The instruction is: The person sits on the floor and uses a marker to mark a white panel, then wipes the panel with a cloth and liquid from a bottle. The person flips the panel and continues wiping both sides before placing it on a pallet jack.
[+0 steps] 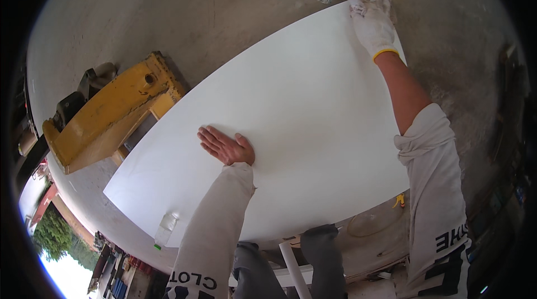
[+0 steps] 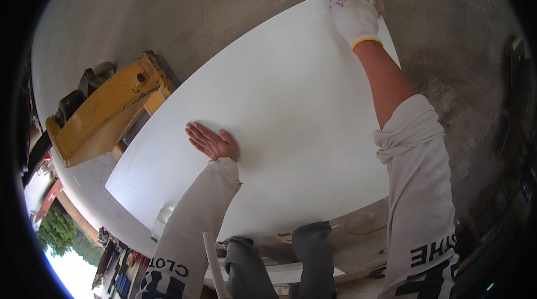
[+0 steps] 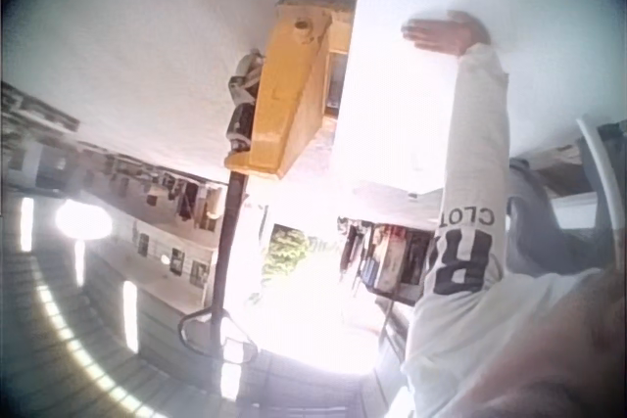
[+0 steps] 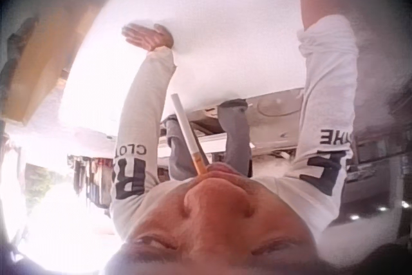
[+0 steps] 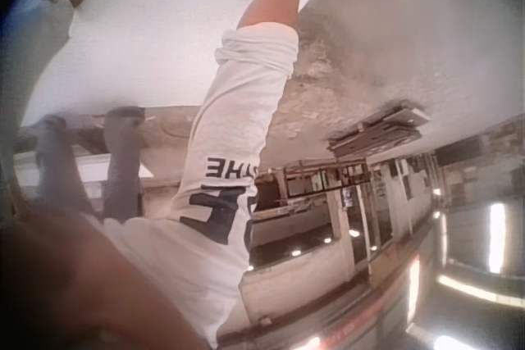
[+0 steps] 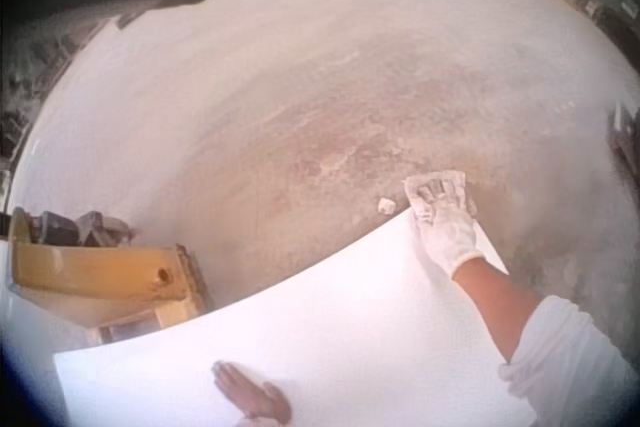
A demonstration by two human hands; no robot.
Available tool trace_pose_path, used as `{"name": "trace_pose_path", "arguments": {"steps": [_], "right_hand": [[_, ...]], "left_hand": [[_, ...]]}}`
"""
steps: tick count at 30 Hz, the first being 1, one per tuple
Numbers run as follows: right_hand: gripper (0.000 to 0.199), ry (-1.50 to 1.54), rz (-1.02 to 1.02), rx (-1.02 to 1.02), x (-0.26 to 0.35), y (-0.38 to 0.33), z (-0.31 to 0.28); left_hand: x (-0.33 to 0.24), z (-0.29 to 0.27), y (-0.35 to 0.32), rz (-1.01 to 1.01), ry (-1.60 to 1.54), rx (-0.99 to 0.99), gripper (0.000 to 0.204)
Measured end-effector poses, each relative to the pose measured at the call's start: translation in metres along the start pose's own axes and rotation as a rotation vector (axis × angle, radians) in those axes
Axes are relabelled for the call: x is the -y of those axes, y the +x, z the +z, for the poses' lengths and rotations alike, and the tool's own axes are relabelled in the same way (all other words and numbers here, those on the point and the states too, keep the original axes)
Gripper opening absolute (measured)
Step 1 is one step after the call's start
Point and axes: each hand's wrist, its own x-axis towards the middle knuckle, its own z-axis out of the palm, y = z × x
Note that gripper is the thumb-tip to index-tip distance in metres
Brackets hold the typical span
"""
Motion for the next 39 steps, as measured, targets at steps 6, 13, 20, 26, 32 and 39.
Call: {"name": "trace_pose_path", "arguments": {"steps": [6, 13, 20, 26, 32, 39], "right_hand": [[0.056, 0.096, -0.513, -0.029, 0.131, -0.092, 0.008], [0.065, 0.069, -1.013, 0.344, 0.349, -0.202, 0.002], [0.048, 0.361, -0.599, 0.083, 0.200, -0.134, 0.001], [0.050, -0.030, -0.243, -0.110, -0.006, -0.033, -0.006], [0.058, -0.139, 0.080, 0.060, -0.123, -0.196, 0.026], [0.064, -0.041, 0.193, 0.088, -0.037, -0.076, -0.009]], "left_hand": [[0.015, -0.013, 0.000, -0.041, -0.005, 0.024, 0.085], [-0.011, -0.002, 0.001, -0.034, -0.041, 0.006, 0.082], [0.026, -0.006, -0.006, 0.010, 0.076, -0.080, 0.080], [0.006, 0.005, -0.007, 0.011, 0.037, -0.083, 0.079], [0.013, 0.001, -0.006, 0.017, 0.060, -0.105, 0.079], [0.006, -0.003, -0.005, 0.011, 0.066, -0.048, 0.078]]}}
